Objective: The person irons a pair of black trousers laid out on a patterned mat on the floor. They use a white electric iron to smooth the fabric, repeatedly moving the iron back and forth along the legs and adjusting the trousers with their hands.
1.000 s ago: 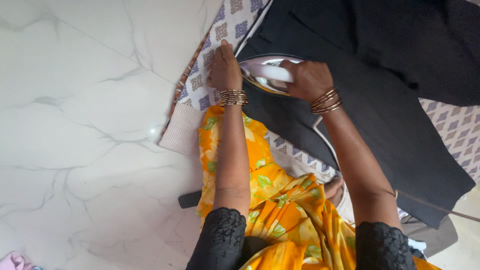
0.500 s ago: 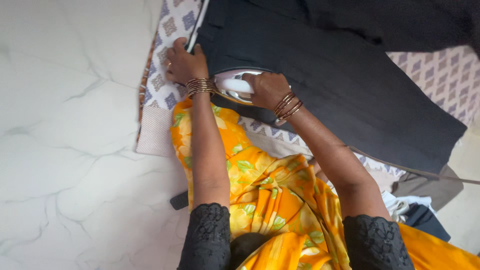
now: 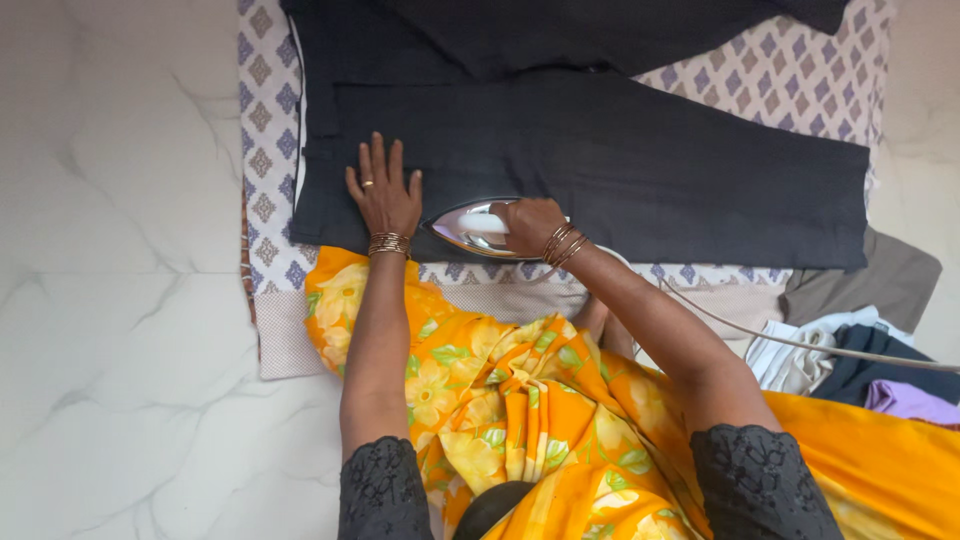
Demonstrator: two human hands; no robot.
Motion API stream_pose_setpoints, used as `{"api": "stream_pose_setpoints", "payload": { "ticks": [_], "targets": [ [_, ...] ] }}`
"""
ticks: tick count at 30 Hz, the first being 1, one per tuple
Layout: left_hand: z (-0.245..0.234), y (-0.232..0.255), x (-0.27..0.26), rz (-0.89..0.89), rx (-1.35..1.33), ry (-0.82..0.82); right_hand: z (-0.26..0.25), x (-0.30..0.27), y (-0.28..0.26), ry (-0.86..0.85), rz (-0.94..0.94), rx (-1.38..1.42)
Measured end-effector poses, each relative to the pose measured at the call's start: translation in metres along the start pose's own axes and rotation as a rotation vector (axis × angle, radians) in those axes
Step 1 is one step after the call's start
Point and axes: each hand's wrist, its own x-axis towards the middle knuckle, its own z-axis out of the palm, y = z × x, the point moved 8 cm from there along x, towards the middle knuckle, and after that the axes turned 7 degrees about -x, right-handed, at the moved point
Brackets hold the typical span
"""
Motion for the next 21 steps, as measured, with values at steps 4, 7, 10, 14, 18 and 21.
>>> {"api": "stream_pose_setpoints", "payload": {
  "ticks": [4,7,10,14,18,21],
  "targets": [
    [0.026,0.010,-0.006,0.074,0.097,-0.170,0.001,-0.025,0.024,-0.005,0.038,0.041],
    [0.024,0.008,-0.005,0.065,0.148,-0.187,0.005,-0.049,0.053,-0.060,0.143,0.009],
    [0.022,0.010,-0.004,0.056,0.191,-0.189,0.007,-0.071,0.090,-0.055,0.212,0.019],
    [0.024,0.008,-0.005,0.059,0.217,-0.170,0.017,-0.111,0.159,-0.072,0.399,0.067],
    [0.023,0.006,-0.008,0.055,0.230,-0.142,0.016,-0.159,0.215,-0.024,0.524,0.068],
    [0.022,0.004,-0.009,0.048,0.256,-0.128,0.016,-0.189,0.245,0.051,0.622,0.060]
  ]
}}
